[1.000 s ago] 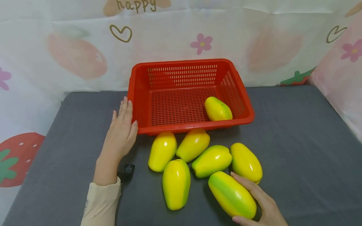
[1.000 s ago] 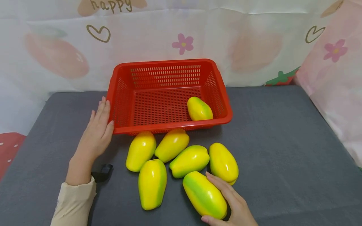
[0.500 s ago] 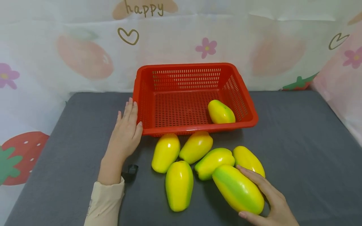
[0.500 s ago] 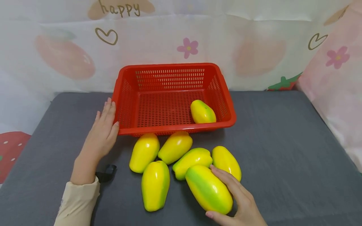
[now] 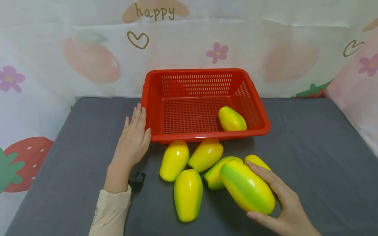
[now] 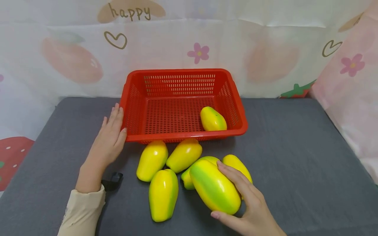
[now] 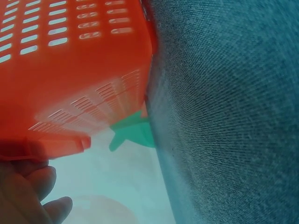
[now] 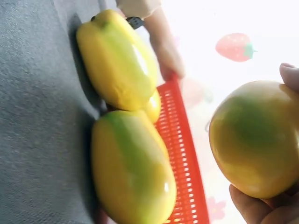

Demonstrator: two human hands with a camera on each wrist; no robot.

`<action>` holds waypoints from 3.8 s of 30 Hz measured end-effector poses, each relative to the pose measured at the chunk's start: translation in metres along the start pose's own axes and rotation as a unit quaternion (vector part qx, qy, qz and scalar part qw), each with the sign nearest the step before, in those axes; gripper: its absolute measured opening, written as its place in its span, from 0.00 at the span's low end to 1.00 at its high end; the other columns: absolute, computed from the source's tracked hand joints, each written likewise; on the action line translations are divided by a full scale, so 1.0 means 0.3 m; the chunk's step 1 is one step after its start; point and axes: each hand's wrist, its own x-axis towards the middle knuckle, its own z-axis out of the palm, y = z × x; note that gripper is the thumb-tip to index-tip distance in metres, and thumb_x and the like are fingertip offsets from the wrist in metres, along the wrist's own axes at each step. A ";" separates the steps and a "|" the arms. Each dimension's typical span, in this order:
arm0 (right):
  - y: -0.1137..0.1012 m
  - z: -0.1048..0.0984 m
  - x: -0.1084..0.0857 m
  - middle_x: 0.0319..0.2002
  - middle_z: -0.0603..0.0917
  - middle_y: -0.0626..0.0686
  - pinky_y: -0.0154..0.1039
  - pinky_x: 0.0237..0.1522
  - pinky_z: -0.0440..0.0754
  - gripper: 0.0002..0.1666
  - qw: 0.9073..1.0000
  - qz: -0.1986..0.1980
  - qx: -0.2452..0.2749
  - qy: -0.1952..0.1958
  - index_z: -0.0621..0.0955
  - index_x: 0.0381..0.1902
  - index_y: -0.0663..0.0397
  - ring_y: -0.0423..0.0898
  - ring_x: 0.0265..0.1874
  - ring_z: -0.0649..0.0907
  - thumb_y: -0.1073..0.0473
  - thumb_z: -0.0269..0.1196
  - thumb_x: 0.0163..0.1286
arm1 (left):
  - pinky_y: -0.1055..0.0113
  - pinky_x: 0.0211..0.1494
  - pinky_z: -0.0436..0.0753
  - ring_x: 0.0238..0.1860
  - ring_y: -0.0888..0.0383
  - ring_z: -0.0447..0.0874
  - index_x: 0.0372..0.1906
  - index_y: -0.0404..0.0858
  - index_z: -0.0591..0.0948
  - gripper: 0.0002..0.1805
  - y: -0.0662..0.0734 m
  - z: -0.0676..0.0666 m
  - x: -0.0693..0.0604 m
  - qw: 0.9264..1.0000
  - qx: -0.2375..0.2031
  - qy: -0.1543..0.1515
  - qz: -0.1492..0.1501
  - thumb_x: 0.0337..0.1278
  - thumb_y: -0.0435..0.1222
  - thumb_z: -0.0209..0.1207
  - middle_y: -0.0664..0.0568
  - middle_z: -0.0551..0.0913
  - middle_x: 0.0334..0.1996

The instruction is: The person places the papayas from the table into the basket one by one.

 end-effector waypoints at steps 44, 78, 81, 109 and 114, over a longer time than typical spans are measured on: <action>0.009 -0.019 0.238 0.63 0.71 0.60 0.30 0.56 0.70 0.46 0.994 -0.104 0.005 -0.019 0.68 0.62 0.73 0.46 0.59 0.72 0.43 0.66 0.58 | 0.46 0.72 0.41 0.74 0.46 0.41 0.72 0.28 0.49 0.33 0.001 0.000 0.002 1.000 0.005 -0.005 -0.002 0.68 0.39 0.41 0.41 0.43 0.74; 0.096 0.112 0.506 0.60 0.73 0.50 0.43 0.44 0.77 0.46 0.995 -0.022 -0.014 -0.100 0.67 0.67 0.53 0.44 0.46 0.74 0.61 0.73 0.51 | 0.46 0.72 0.41 0.74 0.46 0.40 0.72 0.28 0.48 0.34 0.008 0.000 0.001 1.000 0.009 -0.008 -0.008 0.67 0.39 0.41 0.41 0.43 0.74; 0.101 0.126 0.522 0.61 0.72 0.48 0.43 0.44 0.77 0.45 0.994 0.009 -0.006 -0.113 0.66 0.68 0.50 0.44 0.45 0.75 0.58 0.72 0.53 | 0.46 0.72 0.41 0.74 0.46 0.40 0.72 0.29 0.48 0.34 0.008 -0.001 0.003 1.000 0.010 -0.007 -0.010 0.67 0.39 0.41 0.41 0.43 0.74; 0.175 0.318 0.706 0.52 0.76 0.48 0.43 0.44 0.77 0.43 0.974 0.170 0.021 -0.151 0.65 0.68 0.45 0.46 0.41 0.76 0.44 0.67 0.57 | 0.46 0.72 0.41 0.74 0.46 0.40 0.73 0.29 0.49 0.35 0.010 0.005 0.005 1.000 0.007 -0.008 -0.012 0.66 0.38 0.44 0.41 0.43 0.74; 0.193 0.346 0.724 0.49 0.77 0.48 0.41 0.43 0.78 0.42 0.969 0.186 0.012 -0.164 0.66 0.67 0.46 0.46 0.41 0.77 0.43 0.67 0.58 | 0.46 0.72 0.41 0.74 0.46 0.40 0.73 0.29 0.48 0.35 0.011 0.007 0.006 1.000 0.008 -0.011 -0.013 0.66 0.38 0.44 0.42 0.43 0.74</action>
